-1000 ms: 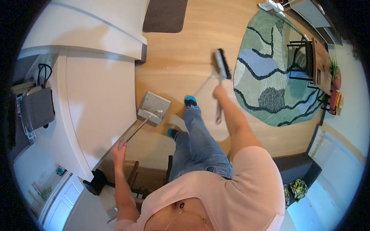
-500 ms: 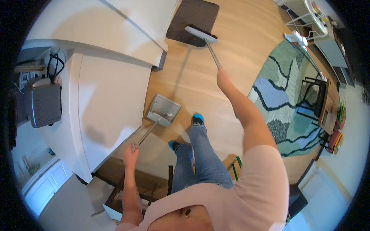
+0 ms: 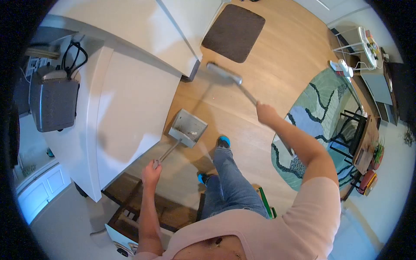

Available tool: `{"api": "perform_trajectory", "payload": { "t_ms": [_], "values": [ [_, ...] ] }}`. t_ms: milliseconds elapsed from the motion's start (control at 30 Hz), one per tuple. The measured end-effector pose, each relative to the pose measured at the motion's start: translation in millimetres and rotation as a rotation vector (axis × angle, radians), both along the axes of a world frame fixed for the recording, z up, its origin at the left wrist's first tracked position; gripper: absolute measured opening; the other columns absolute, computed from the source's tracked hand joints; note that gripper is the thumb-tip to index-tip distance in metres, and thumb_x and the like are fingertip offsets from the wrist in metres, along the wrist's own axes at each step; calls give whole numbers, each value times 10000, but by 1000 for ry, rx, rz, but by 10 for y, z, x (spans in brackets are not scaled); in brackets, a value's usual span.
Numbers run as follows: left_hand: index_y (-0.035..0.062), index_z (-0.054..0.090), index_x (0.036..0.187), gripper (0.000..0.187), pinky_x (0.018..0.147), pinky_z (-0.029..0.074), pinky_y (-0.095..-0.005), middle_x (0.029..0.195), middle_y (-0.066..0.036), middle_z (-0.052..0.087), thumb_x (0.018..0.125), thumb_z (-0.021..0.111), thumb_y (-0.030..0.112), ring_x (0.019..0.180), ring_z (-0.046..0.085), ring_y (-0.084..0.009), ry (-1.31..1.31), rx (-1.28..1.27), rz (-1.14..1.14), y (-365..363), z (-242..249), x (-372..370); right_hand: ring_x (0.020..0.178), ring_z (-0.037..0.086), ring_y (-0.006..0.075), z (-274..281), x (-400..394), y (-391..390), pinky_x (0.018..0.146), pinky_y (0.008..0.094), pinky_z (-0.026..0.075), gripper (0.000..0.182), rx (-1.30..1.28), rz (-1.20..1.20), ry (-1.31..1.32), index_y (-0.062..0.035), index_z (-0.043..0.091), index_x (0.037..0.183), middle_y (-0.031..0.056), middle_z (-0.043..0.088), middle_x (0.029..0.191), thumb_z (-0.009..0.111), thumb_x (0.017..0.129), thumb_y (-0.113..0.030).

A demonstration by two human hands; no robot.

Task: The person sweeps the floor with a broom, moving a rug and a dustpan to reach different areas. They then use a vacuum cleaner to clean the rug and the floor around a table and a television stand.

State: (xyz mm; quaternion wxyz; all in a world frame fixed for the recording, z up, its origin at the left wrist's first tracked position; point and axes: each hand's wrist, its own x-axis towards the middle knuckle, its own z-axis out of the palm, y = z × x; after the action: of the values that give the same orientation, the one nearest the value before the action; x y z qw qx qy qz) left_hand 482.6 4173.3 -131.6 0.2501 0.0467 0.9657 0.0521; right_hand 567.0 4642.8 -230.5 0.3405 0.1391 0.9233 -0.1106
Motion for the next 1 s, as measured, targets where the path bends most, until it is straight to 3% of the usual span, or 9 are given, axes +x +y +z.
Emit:
{"api": "perform_trajectory", "payload": {
  "t_ms": [100, 233, 267, 333, 467, 733, 767, 800, 1000],
  "values": [
    [162, 587, 928, 255, 551, 440, -393, 644, -122, 576, 702, 555, 276, 615, 560, -327, -51, 60, 43, 21, -23, -13, 681, 590, 345, -524, -660, 108, 569, 419, 481, 320, 57, -176, 215, 69, 401, 1082, 210, 586, 751, 433, 788, -51],
    [164, 590, 921, 250, 546, 444, -383, 623, -113, 570, 705, 556, 285, 600, 560, -316, -38, 117, 79, 105, 63, -44, 680, 604, 304, -1553, -806, -356, 534, 381, 489, 246, 292, 131, 112, 21, 490, 974, 187, 594, 768, 383, 843, -157],
    [164, 590, 921, 251, 545, 444, -383, 622, -111, 571, 705, 557, 286, 598, 560, -314, -16, 118, 65, 84, 60, -25, 721, 605, 310, -1191, -692, -602, 583, 419, 492, 243, 25, -363, 132, -22, 488, 1017, 199, 591, 762, 360, 856, -151],
    [164, 590, 920, 251, 544, 444, -386, 624, -111, 573, 704, 558, 288, 598, 561, -313, 13, 109, 40, 62, 23, -36, 795, 593, 312, -1086, -249, -753, 640, 436, 483, 341, 46, -180, -9, -63, 395, 1180, 200, 572, 898, 339, 857, -156],
    [166, 588, 918, 251, 550, 443, -404, 637, -117, 579, 704, 556, 293, 607, 564, -319, 12, 97, 18, -22, -19, -46, 816, 593, 317, -96, -245, -451, 662, 408, 489, 298, -19, 205, -129, 28, 401, 1089, 195, 588, 873, 377, 827, -110],
    [171, 591, 916, 246, 562, 441, -423, 651, -129, 586, 701, 552, 285, 626, 567, -332, -4, 94, 39, 26, -14, -85, 765, 607, 272, -814, -749, -702, 575, 372, 496, 280, 105, -16, 37, 61, 461, 1040, 176, 591, 866, 416, 831, -120],
    [171, 592, 915, 248, 563, 441, -423, 651, -129, 586, 699, 554, 285, 629, 567, -332, -9, 96, 49, 43, 1, -78, 772, 592, 337, -869, -573, -908, 616, 442, 483, 247, 50, -3, 63, 16, 462, 1020, 199, 583, 867, 383, 828, -119],
    [170, 593, 915, 249, 564, 442, -423, 652, -130, 587, 697, 556, 285, 631, 568, -332, -13, 101, 62, 37, 9, -68, 785, 589, 347, -968, -389, -1140, 638, 443, 483, 257, -57, -294, 19, 8, 442, 1043, 211, 576, 861, 375, 831, -121],
    [172, 600, 919, 270, 564, 452, -403, 634, -126, 584, 675, 574, 285, 620, 571, -322, 0, 174, 37, -367, -12, 211, 800, 597, 322, 88, -180, -1259, 628, 404, 500, 242, -68, 141, -140, -2, 433, 1031, 182, 584, 874, 399, 827, -128]
  ]
}}
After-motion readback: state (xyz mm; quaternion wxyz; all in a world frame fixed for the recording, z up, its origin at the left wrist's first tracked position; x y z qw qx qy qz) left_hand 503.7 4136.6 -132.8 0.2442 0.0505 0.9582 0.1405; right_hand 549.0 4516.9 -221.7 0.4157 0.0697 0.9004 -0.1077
